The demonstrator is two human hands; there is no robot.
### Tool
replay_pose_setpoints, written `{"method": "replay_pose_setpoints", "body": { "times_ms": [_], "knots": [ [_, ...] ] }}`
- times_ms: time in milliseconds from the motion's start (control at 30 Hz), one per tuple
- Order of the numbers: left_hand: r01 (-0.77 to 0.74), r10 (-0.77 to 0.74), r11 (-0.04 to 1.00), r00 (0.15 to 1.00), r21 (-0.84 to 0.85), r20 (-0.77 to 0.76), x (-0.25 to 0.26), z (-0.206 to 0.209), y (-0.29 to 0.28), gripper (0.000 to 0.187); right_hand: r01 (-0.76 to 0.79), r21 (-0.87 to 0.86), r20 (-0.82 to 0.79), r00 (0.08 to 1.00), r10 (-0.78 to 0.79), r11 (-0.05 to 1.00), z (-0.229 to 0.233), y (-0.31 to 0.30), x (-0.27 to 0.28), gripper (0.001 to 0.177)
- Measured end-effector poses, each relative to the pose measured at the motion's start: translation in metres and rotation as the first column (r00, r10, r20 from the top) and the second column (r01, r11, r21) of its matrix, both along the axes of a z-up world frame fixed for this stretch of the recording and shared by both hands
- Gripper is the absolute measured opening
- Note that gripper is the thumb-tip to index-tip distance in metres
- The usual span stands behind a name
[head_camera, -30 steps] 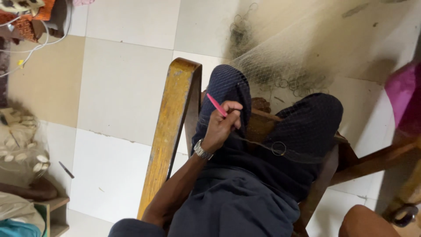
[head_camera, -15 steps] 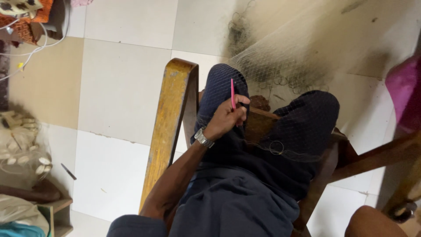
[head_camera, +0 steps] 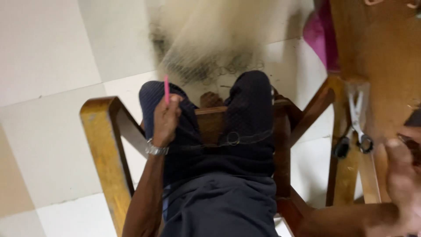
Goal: Repairing a fishing net using a shuttle and scissors
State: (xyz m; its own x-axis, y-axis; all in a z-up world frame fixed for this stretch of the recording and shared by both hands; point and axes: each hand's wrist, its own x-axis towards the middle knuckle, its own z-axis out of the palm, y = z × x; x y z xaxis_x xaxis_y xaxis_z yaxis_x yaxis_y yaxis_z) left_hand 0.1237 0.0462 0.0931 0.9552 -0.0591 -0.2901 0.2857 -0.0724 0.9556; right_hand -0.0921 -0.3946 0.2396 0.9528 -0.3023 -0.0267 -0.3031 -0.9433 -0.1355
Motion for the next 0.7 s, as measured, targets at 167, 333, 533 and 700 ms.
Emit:
{"method": "replay_pose_setpoints", "body": {
  "times_ms": [167,333,533,700],
  "knots": [
    [-0.053,0.045,0.997,0.991,-0.063,-0.125,0.002,0.003,0.010,0.023,0.139,0.012,0.208,0.968,-0.138,0.990,0.002,0.047,0.034,0.022],
    [-0.071,0.072,0.996,0.997,0.049,-0.014,0.007,0.010,0.010,0.022,0.114,0.065,0.135,0.983,-0.122,0.991,-0.019,0.041,0.025,0.045],
    [0.193,-0.224,0.917,0.973,0.350,0.052,0.008,0.002,0.003,0.015,0.095,-0.063,0.175,0.981,-0.082,0.994,-0.042,0.031,0.008,0.060],
    [0.123,-0.167,0.959,0.973,0.255,0.161,0.016,0.010,0.009,0.017,0.007,-0.039,0.060,0.998,-0.005,0.999,-0.039,0.010,0.014,0.047]
  ]
}}
